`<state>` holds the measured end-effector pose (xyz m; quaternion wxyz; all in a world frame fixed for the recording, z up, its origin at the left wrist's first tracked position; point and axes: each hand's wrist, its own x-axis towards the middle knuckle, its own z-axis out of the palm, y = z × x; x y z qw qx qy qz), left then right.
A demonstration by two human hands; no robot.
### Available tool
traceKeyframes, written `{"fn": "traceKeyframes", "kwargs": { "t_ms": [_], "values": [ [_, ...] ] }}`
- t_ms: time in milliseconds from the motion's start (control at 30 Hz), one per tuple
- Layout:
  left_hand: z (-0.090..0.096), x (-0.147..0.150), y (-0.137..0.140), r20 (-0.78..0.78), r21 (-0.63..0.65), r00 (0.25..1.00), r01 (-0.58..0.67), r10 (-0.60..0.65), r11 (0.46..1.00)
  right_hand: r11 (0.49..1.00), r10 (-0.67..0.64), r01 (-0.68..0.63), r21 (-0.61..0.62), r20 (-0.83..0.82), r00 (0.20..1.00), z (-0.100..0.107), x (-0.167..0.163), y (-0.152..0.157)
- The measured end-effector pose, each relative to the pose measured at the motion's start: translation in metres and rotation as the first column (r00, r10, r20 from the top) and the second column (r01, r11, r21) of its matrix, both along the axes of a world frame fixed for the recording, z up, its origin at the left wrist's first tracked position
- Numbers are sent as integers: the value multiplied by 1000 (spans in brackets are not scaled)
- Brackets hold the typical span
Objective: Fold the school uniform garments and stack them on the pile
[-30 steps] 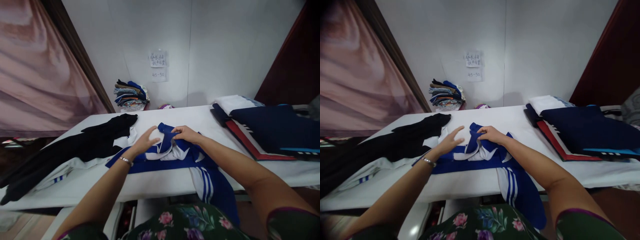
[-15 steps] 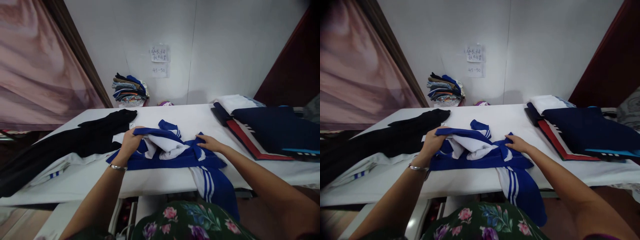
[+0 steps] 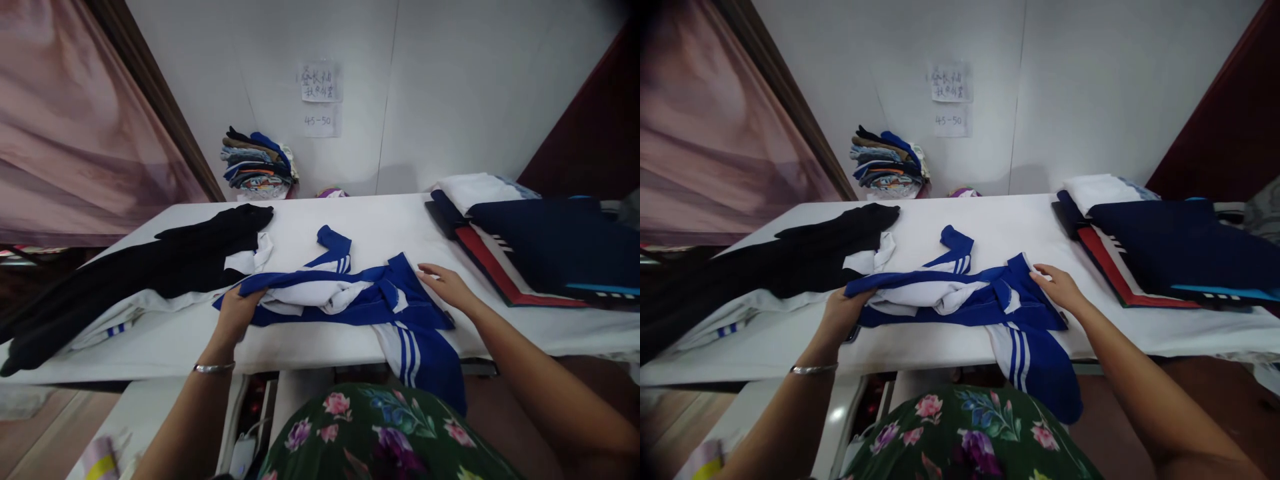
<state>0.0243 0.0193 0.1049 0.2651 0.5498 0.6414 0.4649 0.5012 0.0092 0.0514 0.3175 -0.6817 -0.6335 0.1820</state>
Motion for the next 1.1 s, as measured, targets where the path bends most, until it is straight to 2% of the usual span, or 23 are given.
{"fn": "traceKeyframes", "kwargs": {
  "t_ms": [133, 233, 300, 367, 400, 433, 467, 500, 533, 600, 633, 733, 800, 833, 900, 967, 1033, 1100],
  "values": [
    [4, 7, -8, 65, 12, 998, 13, -14, 1000, 987, -28, 50, -155, 143, 989, -4, -18, 22],
    [5, 8, -11, 81, 30, 996, 46, -48, 999, 980, 88, -63, -189, 125, 988, -9, -29, 34],
    [7, 5, -13, 76, 44, 996, 36, -40, 998, 989, 113, -111, -96, 11, 994, -3, -25, 36],
    [7, 0, -16, 48, 47, 999, -4, 2, 999, 994, 20, -3, 110, -159, 987, 9, -6, 35],
    [7, -3, -17, 33, 44, 999, -26, 25, 999, 965, -59, 123, 231, -264, 963, 16, 8, 33],
    [6, -6, -19, 21, 39, 999, -45, 44, 998, 904, -126, 265, 336, -382, 916, 21, 24, 29],
    [5, -9, -20, 16, 31, 998, -58, 57, 998, 828, -176, 402, 391, -500, 848, 25, 40, 25],
    [2, -11, -21, 19, 25, 998, -68, 68, 997, 778, -213, 505, 374, -600, 771, 26, 55, 19],
    [-1, -13, -21, 27, 20, 997, -73, 73, 997, 777, -246, 554, 300, -666, 704, 24, 68, 13],
    [-9, -15, -21, 52, 4, 996, -72, 72, 997, 833, -319, 543, 104, -712, 625, 12, 85, -4],
    [-13, -14, -21, 65, -11, 996, -65, 65, 998, 865, -354, 502, 10, -696, 624, 3, 90, -13],
    [-19, -11, -19, 112, -45, 993, -32, 37, 998, 913, -393, 377, -155, -579, 714, -24, 94, -38],
    [-19, -9, -18, 141, -41, 990, -7, 13, 999, 927, -376, 326, -187, -475, 796, -32, 94, -49],
    [-18, -7, -17, 152, -35, 988, 0, 5, 999, 930, -367, 328, -163, -417, 832, -32, 93, -51],
    [-16, -6, -17, 157, -28, 988, 3, 1, 1000, 932, -357, 360, -43, -290, 888, -22, 86, -49],
    [-16, -6, -17, 147, -23, 989, -6, 9, 1000, 936, -318, 340, 89, -195, 928, -2, 70, -39],
    [-17, -6, -19, 122, -18, 993, -6, 8, 1000, 963, -193, 219, 159, -161, 968, 19, 45, -21],
    [-18, -8, -22, 80, -21, 997, 7, -6, 1000, 983, 11, 15, 182, -137, 991, 35, 13, 3]
  ]
}}
